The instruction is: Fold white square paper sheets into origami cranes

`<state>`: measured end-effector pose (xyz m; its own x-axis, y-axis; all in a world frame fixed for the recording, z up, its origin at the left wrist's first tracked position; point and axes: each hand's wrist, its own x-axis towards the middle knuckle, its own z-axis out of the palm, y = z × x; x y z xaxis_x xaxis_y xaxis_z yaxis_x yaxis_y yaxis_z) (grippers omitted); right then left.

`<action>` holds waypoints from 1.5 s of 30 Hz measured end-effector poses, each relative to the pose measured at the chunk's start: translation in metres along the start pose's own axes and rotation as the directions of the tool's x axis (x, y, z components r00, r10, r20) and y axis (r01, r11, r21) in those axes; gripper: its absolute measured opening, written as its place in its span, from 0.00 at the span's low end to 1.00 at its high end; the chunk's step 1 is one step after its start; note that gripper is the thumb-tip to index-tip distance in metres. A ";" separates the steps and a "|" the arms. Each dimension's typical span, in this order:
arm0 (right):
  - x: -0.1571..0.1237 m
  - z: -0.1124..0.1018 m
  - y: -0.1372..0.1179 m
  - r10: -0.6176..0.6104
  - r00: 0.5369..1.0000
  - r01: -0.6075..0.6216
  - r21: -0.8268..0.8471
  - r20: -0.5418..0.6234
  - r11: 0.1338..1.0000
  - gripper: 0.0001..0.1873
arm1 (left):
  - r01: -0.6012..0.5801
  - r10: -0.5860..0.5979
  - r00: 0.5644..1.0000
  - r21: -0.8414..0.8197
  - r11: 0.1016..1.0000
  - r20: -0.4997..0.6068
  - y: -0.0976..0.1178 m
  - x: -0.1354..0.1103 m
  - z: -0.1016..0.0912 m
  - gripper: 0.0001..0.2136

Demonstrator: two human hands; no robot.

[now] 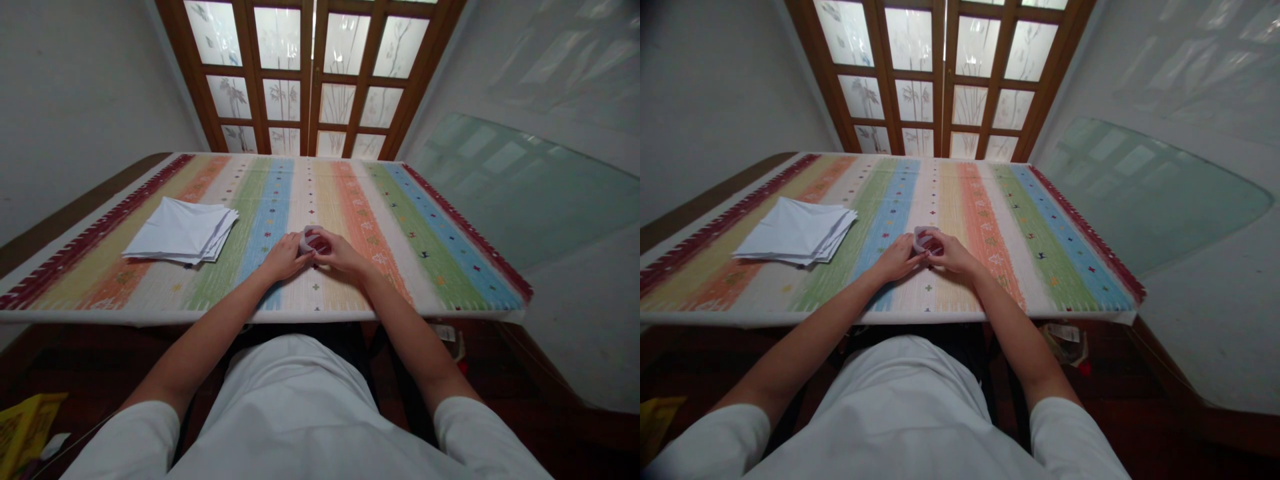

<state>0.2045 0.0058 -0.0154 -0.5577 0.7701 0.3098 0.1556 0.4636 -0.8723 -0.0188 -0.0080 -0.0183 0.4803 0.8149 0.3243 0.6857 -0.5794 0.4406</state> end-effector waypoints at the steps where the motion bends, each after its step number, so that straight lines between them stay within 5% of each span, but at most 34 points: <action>1: 0.000 0.000 -0.001 0.006 1.000 -0.006 -0.006 -0.015 1.000 0.25 | -0.004 0.004 1.000 0.000 1.000 0.004 0.000 0.000 0.000 0.20; 7: 0.003 0.003 -0.007 0.052 0.985 -0.061 -0.053 -0.165 0.997 0.10 | -0.014 0.014 1.000 -0.006 1.000 0.006 0.002 0.000 -0.002 0.18; 15: 0.005 0.004 -0.008 0.032 0.987 -0.056 -0.145 -0.160 0.988 0.04 | -0.006 0.006 1.000 0.012 1.000 0.002 0.003 0.000 0.001 0.17; 22: 0.006 0.006 -0.010 0.009 0.972 -0.056 -0.195 -0.234 0.979 0.05 | -0.003 0.003 1.000 0.003 1.000 0.005 -0.004 0.001 0.007 0.27; 31: 0.008 -0.002 -0.001 -0.011 0.844 -0.197 -0.330 -0.536 0.923 0.15 | 0.035 -0.035 0.999 0.025 0.999 0.006 -0.005 0.000 0.010 0.31; 36: 0.008 -0.001 0.004 0.099 0.884 -0.241 -0.265 -0.456 0.933 0.12 | 0.044 -0.044 0.999 0.028 0.999 -0.002 0.003 0.000 0.006 0.27; 45: 0.010 0.004 -0.005 0.029 0.920 -0.170 -0.331 -0.391 0.928 0.09 | 0.099 -0.098 0.995 0.044 0.994 -0.021 0.006 0.002 0.006 0.16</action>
<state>0.1950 0.0092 -0.0095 -0.1902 0.8932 0.4075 0.5088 0.4447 -0.7371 -0.0106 -0.0094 -0.0197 0.3992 0.8674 0.2971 0.7531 -0.4950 0.4334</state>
